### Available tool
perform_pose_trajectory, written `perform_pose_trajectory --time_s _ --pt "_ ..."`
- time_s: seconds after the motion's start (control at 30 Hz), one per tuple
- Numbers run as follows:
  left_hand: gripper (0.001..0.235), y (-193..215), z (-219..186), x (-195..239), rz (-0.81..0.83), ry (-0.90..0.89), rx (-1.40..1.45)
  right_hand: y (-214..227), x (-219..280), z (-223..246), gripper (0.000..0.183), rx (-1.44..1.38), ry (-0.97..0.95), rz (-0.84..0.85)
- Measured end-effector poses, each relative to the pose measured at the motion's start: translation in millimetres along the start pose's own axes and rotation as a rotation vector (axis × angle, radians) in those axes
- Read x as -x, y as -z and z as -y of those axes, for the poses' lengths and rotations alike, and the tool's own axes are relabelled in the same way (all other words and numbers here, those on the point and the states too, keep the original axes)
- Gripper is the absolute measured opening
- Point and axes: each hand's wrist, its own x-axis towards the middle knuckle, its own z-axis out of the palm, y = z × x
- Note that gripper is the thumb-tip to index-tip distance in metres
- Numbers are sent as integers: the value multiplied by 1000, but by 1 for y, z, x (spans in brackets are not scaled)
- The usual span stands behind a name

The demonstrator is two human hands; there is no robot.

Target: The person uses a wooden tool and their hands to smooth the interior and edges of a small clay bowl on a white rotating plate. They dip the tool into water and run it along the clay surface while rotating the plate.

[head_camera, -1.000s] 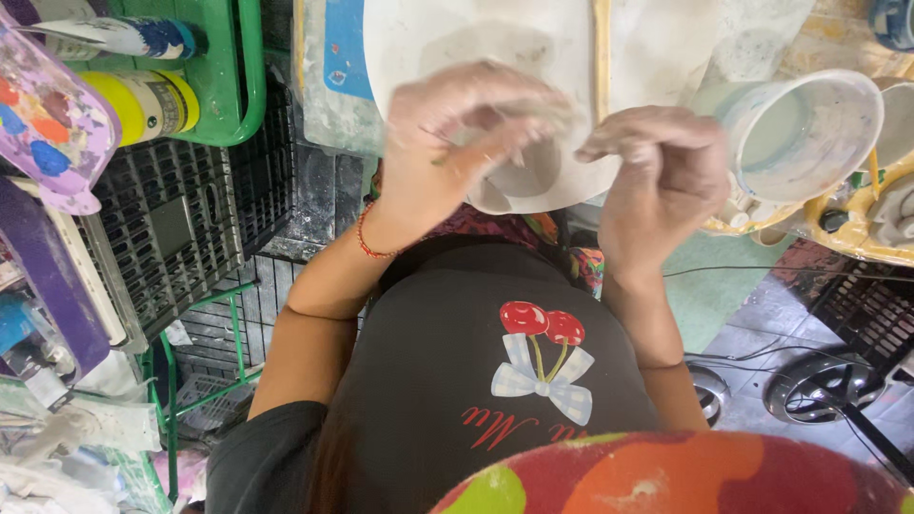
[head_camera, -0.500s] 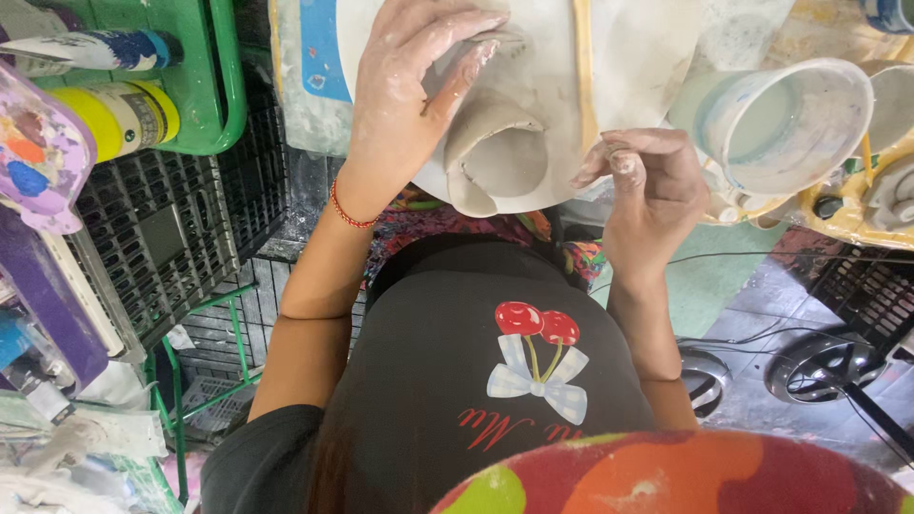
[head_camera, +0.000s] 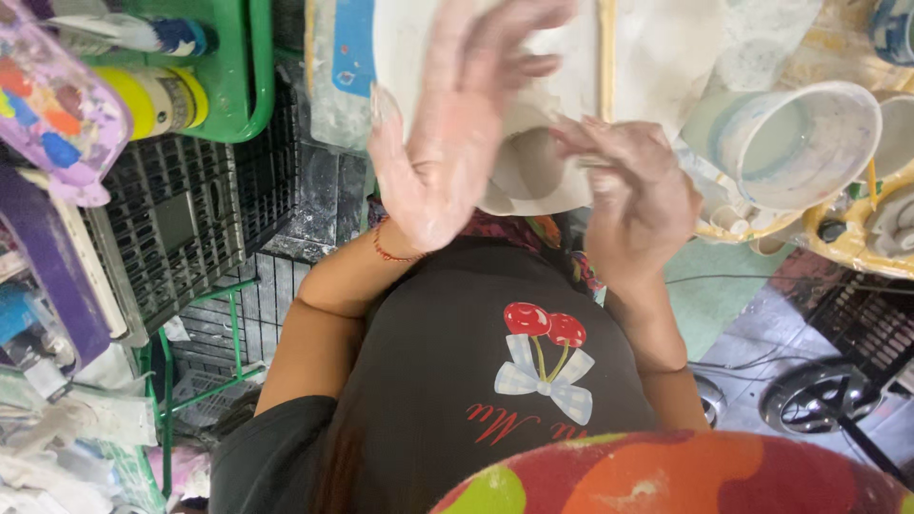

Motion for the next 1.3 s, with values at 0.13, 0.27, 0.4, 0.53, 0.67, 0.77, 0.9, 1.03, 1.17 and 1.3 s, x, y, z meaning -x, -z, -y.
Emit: perform_pose_trajectory --time_s 0.13,0.27,0.4,0.53,0.67,0.77,0.9,1.03,1.17,1.3 --pt "68 -31 -21 -22 84 123 398 -13 -18 14 24 414 349 23" --pt "85 -55 -50 -47 -507 313 1218 -19 -22 19 23 579 482 2" --pt "89 -58 -53 -54 -678 313 1237 -15 -13 24 42 712 438 65" --pt "71 -52 -31 -40 -181 64 735 -17 -7 25 76 970 382 148" --pt "71 -36 -18 -29 -129 0 728 -24 -7 21 92 873 425 267" --pt "75 -31 -12 -32 -473 4 979 -28 -9 19 102 889 529 362" --pt "54 -40 -5 -36 -131 -118 462 -27 -18 19 109 602 328 414" --pt "76 -30 -29 -53 -486 116 957 -27 -23 35 109 529 348 547" --pt "81 -43 -42 -62 -621 96 1183 -30 -25 50 111 605 318 576" --pt "75 -65 -30 -53 -546 49 1340 -33 -34 49 114 507 318 466"
